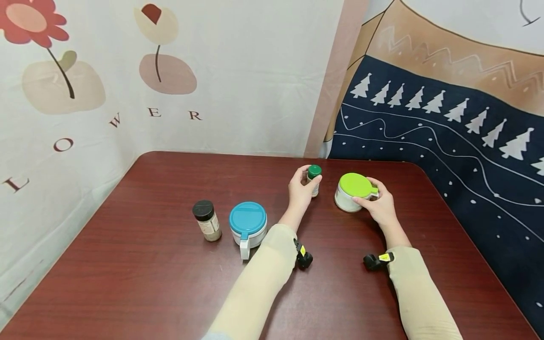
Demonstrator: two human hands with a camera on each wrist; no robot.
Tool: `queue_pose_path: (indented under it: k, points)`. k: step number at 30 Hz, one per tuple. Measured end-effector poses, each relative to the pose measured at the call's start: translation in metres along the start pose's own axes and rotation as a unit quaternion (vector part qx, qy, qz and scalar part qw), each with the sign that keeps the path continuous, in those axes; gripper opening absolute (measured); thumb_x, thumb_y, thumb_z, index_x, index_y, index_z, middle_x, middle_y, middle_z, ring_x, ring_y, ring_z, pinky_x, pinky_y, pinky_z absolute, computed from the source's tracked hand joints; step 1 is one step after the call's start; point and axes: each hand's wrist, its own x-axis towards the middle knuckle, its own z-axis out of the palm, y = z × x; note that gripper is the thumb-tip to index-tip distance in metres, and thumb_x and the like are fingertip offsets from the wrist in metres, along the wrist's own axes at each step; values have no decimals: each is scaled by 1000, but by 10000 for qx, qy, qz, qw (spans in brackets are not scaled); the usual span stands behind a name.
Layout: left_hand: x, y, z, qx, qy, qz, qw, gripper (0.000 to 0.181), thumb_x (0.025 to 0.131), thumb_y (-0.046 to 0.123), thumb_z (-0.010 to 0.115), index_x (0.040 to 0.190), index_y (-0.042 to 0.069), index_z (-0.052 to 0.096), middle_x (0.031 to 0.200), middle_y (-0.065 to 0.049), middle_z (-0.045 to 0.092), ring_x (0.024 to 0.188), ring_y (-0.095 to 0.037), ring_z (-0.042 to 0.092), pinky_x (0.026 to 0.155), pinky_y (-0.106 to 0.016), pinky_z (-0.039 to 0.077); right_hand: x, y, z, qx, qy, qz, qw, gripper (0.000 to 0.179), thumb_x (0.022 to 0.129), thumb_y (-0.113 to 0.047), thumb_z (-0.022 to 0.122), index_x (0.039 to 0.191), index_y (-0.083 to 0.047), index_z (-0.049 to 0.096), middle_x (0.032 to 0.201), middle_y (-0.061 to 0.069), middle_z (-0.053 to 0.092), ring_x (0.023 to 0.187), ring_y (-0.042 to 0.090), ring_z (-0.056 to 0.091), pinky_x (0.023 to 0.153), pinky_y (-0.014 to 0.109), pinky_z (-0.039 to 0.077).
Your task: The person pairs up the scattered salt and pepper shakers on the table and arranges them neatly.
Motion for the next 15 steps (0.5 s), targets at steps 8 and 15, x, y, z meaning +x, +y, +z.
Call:
queue_pose_path:
  k: [8,15]
  points:
    - [-7,4,-1,-237,9,28,9997,35,85,16,74,119,15,63,102,-1,65,94,-15,61,84,-32,48,1,8,1,70,422,62,9991,67,78,-8,80,136,-2,46,123,1,48,85,10,49,68,13,44]
    - [-13,6,-2,-252,5,107,9996,35,84,14,76,117,14,64,100,-2,66,90,-15,62,82,-31,49,-1,4,1,42,517,179,9985,67,79,-10,79,137,-3,46,127,7,49,92,11,49,71,13,43]
